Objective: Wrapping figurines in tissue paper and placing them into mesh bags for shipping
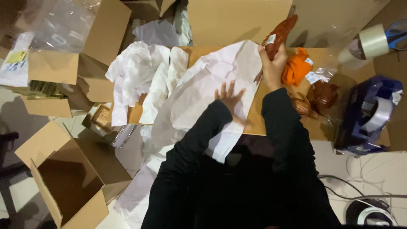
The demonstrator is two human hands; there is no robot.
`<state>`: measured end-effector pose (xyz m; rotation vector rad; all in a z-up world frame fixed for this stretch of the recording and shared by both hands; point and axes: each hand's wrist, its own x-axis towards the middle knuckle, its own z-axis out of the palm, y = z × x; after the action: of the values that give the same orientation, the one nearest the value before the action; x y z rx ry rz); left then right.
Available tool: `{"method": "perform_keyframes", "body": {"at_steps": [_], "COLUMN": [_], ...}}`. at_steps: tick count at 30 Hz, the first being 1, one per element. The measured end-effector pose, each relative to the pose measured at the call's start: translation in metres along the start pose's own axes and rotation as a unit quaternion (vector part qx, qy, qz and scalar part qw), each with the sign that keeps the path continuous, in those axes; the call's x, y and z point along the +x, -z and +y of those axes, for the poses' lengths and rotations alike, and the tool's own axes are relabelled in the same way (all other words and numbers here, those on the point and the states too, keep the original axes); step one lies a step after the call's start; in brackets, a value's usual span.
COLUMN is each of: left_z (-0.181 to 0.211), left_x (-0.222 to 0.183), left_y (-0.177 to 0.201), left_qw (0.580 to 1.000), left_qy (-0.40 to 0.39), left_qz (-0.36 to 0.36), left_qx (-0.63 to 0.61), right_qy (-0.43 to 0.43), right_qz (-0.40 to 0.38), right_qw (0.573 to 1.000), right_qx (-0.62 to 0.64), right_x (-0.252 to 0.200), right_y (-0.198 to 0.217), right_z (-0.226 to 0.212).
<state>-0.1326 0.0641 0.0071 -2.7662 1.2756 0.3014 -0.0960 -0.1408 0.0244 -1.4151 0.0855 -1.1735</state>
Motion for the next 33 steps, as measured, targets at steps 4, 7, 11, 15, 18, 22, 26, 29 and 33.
{"method": "perform_keyframes", "body": {"at_steps": [4,7,11,15,18,22,26,29,33], "left_z": [0.002,0.019,0.039,0.033,0.012,-0.039,-0.057,-0.046,-0.034], "left_x": [0.062,0.098,0.166,0.197,0.173,0.037,-0.022,-0.07,-0.108], "left_y": [-0.001,0.003,-0.034,-0.05,-0.074,-0.032,-0.08,-0.086,-0.096], "left_qw": [0.991,0.987,0.986,0.978,0.979,0.981,0.923,0.816,0.967], "left_qy": [0.068,0.108,0.14,0.084,0.041,0.026,0.112,0.097,-0.003], "left_qz": [-0.025,0.025,0.029,0.07,0.161,0.155,0.358,0.548,0.25], "left_qx": [-0.11,-0.112,-0.081,-0.18,-0.118,-0.114,0.084,0.154,-0.043], "right_qy": [-0.001,-0.022,-0.062,-0.129,-0.176,-0.179,-0.158,-0.176,-0.167], "right_qz": [-0.01,-0.04,-0.13,-0.178,-0.186,-0.214,-0.318,-0.373,-0.396], "right_qw": [1.0,0.998,0.983,0.957,0.944,0.937,0.889,0.823,0.776], "right_qx": [-0.023,-0.035,-0.118,-0.189,-0.208,-0.21,-0.291,-0.391,-0.462], "right_x": [0.002,0.002,0.002,0.007,0.009,-0.003,-0.019,-0.033,-0.044], "right_y": [0.002,0.002,0.007,0.019,0.034,0.016,-0.007,-0.022,-0.032], "right_z": [-0.006,-0.015,-0.008,0.019,0.067,0.04,-0.006,-0.036,-0.054]}}
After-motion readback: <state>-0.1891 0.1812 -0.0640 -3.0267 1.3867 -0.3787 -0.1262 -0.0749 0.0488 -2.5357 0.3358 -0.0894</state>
